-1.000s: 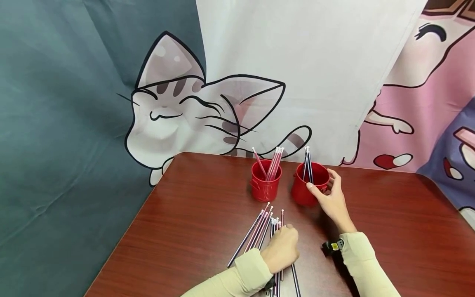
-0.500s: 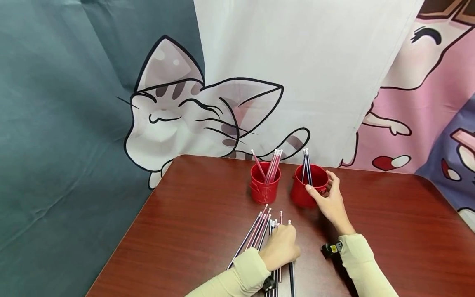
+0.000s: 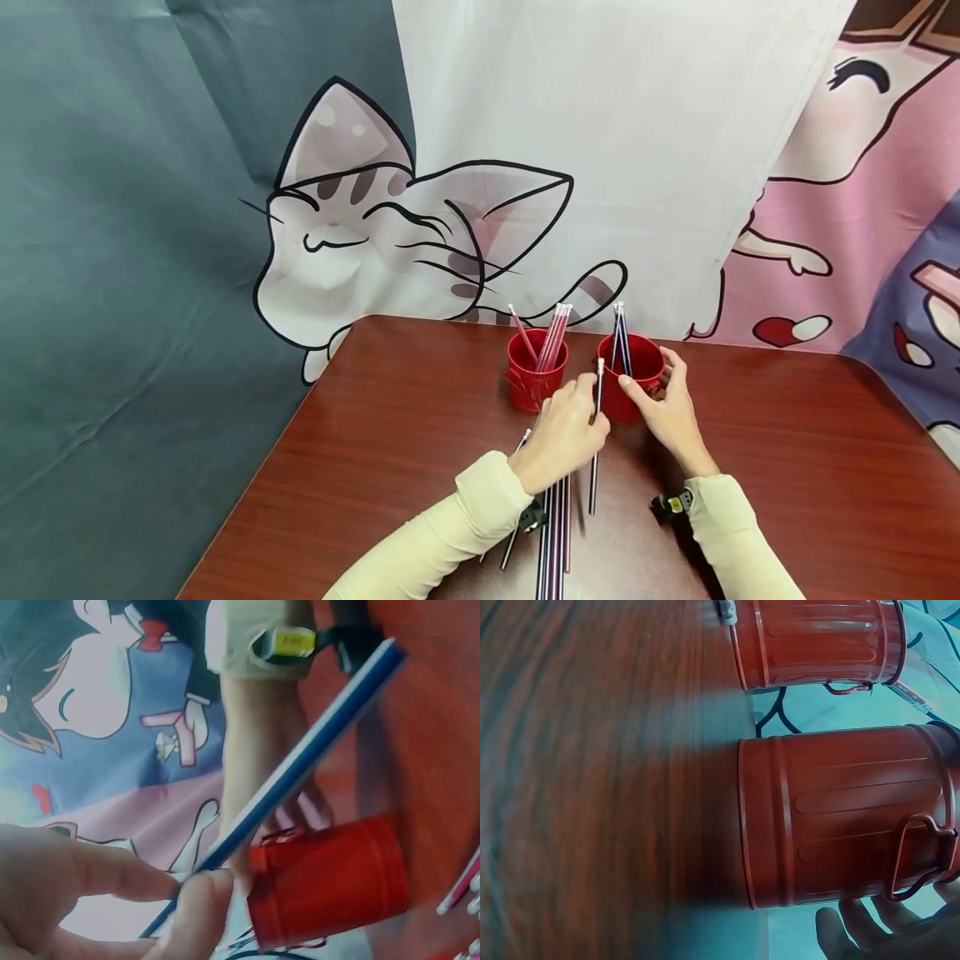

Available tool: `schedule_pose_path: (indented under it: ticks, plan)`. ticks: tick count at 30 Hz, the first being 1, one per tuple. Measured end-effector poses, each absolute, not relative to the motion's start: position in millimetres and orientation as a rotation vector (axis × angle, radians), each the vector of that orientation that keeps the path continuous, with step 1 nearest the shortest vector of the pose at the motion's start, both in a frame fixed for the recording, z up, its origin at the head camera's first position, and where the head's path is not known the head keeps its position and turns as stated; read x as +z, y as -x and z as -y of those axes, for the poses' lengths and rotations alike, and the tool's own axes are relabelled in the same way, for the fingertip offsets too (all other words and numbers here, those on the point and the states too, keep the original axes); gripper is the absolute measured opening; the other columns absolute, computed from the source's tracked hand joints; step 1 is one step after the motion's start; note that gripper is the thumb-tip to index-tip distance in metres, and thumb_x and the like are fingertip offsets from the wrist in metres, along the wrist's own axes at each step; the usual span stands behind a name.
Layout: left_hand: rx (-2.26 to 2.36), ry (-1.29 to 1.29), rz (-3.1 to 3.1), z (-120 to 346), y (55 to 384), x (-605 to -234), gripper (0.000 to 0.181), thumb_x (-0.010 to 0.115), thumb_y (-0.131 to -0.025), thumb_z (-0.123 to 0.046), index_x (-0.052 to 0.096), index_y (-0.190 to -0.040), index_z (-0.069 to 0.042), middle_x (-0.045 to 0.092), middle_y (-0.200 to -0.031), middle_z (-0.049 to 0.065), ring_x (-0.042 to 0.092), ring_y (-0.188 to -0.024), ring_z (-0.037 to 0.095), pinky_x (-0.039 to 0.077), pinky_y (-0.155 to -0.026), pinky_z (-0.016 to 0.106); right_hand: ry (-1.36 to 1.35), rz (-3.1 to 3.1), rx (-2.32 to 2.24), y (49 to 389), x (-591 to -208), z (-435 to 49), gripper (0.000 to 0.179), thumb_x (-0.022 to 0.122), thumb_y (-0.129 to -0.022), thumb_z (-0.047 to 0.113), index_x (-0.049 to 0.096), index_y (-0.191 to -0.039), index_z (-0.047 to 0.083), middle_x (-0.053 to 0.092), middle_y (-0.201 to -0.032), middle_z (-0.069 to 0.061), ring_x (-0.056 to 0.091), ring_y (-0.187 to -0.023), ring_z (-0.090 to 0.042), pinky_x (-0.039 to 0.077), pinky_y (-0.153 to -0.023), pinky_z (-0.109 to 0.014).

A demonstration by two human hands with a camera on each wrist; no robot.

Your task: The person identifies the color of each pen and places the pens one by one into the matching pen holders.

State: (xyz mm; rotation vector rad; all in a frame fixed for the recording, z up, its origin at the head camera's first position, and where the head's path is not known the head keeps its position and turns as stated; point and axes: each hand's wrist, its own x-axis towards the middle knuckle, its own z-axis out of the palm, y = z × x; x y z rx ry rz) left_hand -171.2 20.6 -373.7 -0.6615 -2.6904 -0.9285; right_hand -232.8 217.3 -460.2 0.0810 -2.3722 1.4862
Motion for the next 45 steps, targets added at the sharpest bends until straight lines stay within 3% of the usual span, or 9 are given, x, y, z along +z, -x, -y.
schedule_pose_path:
  ticks: [4,9,22,28,38,45]
  plan:
    - [-1.006,0.779,2.532,-17.8,183.8,-362.6,0.039,0.057,-0.083,-0.01,0.049,-0.121,-0.007,0.052,-0.08,0.0,0.046,-0.063,0.006,0.039,-0.057,0.013,-0.072,2.378,1.484,233.1,-461.3,-217.4,0.075,0.065,-0.084,0.033,0.02,-0.141,0.017,0.046,-0.123,-0.016,0.044,-0.093,-0.017,0.039,-0.072,-0.016]
    - [-1.113,0.899,2.349,-14.4,205.9,-350.3,0.043,0.054,-0.084,-0.006,0.045,-0.126,-0.002,0.052,-0.086,0.002,0.052,-0.069,0.003,0.041,-0.066,0.006,-0.071,2.376,1.49,233.7,-462.7,-216.7,0.075,0.065,-0.084,0.032,0.02,-0.141,0.017,0.046,-0.124,-0.015,0.043,-0.096,-0.016,0.039,-0.072,-0.015]
    - [-1.162,0.941,2.083,-19.3,252.5,-319.6,0.043,0.053,-0.085,-0.003,0.044,-0.127,-0.001,0.051,-0.085,0.006,0.054,-0.075,0.009,0.047,-0.071,0.015,-0.067,2.369,1.504,233.3,-462.5,-215.6,0.074,0.065,-0.084,0.033,0.02,-0.141,0.017,0.046,-0.123,-0.014,0.042,-0.097,-0.015,0.038,-0.073,-0.015]
    - [-1.167,0.968,2.0,-29.4,265.6,-318.6,0.042,0.054,-0.085,-0.003,0.044,-0.125,0.001,0.052,-0.085,0.007,0.056,-0.078,0.01,0.045,-0.071,0.011,-0.08,2.373,1.496,233.7,-463.6,-218.2,0.074,0.065,-0.084,0.032,0.02,-0.141,0.017,0.046,-0.124,-0.014,0.042,-0.101,-0.016,0.039,-0.074,-0.014]
    - [-1.042,0.968,2.076,-43.2,272.3,-330.5,0.043,0.053,-0.087,-0.008,0.044,-0.129,-0.003,0.052,-0.09,0.004,0.057,-0.081,0.008,0.044,-0.072,0.01,-0.095,2.376,1.503,231.2,-463.4,-217.6,0.075,0.065,-0.084,0.032,0.019,-0.141,0.014,0.043,-0.126,-0.016,0.044,-0.107,-0.023,0.039,-0.075,-0.012]
    - [-1.069,0.944,2.067,-43.2,275.0,-334.9,0.044,0.055,-0.085,-0.008,0.045,-0.128,-0.005,0.054,-0.087,0.004,0.059,-0.079,0.008,0.045,-0.065,0.01,-0.087,2.372,1.486,233.3,-461.3,-217.4,0.075,0.065,-0.084,0.032,0.019,-0.141,0.016,0.045,-0.124,-0.015,0.043,-0.102,-0.018,0.039,-0.075,-0.012]
